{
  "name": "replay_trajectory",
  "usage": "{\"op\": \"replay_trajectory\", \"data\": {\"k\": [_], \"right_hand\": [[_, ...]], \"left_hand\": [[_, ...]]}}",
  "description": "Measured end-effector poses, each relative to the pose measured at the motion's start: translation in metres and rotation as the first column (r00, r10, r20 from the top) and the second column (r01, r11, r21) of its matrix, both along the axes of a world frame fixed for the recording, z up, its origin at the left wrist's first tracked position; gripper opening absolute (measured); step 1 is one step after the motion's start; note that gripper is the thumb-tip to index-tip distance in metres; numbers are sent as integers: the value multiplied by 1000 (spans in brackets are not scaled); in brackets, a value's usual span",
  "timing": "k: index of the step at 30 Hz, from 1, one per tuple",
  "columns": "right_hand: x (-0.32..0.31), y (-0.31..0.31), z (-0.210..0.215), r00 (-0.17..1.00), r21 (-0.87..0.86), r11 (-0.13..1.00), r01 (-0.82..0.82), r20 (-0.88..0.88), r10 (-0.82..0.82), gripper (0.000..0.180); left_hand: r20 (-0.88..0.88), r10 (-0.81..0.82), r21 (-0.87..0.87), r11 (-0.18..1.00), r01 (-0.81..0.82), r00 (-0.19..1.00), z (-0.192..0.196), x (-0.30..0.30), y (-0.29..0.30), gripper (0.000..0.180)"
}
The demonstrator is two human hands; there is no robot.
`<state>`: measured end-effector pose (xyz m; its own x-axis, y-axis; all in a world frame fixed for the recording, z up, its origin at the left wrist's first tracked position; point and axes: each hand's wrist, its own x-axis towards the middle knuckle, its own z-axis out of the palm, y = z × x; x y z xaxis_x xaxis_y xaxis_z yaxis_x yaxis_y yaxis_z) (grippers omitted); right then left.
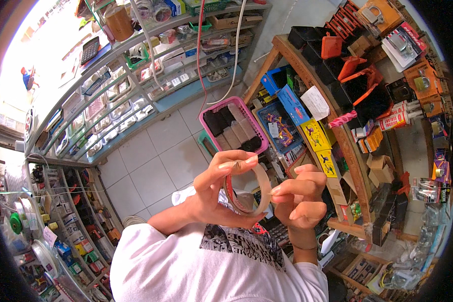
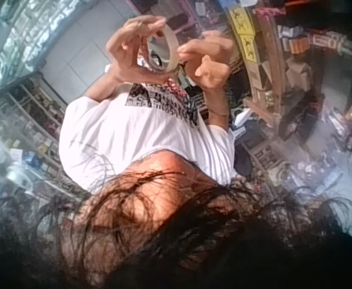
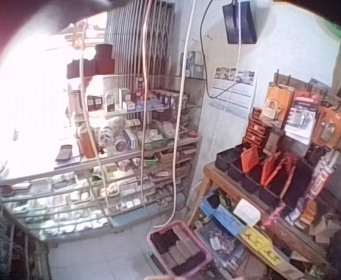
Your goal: The person assembles a small cardboard box by hand, using a roll of clear adhesive tape and scissors to secure the folds.
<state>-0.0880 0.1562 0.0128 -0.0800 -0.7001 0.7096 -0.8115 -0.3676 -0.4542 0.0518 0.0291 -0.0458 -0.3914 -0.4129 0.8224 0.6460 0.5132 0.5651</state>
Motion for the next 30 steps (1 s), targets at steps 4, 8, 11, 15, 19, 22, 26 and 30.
{"op": "replay_trajectory", "data": {"k": [4, 8, 11, 15, 19, 22, 26, 30], "right_hand": [[8, 5, 11, 995, 15, 995, 94, -32, -94, 34], [-1, 24, 15, 982, -122, 977, 176, 89, -166, 45], [-7, 23, 16, 979, -40, 989, 141, 157, -133, 33], [-12, 6, -2, 946, 84, 993, 84, 307, -106, 44], [-10, 16, -17, 824, 187, 981, 46, 548, -143, 49], [-19, 25, -23, 814, 230, 973, 2, 565, -136, 55], [-22, 31, -22, 914, 53, 992, 112, 387, -124, 61], [-20, 37, -37, 880, -17, 986, 165, 455, -139, 54]], "left_hand": [[-15, -37, 68, 997, 38, 999, -10, -3, -2, 117], [77, -12, 89, 996, 6, 997, -14, -2, -10, 117], [114, 10, 32, 999, -14, 993, -18, -4, -11, 128], [89, -106, 69, 993, 100, 990, -20, -11, -8, 123], [91, -129, 38, 991, 126, 988, -19, -21, -6, 121], [139, -182, -4, 983, 184, 973, -15, -26, -5, 121], [141, -260, 0, 965, 262, 955, -14, -35, -3, 120], [213, -274, -58, 955, 292, 938, -18, -43, 0, 128]]}}
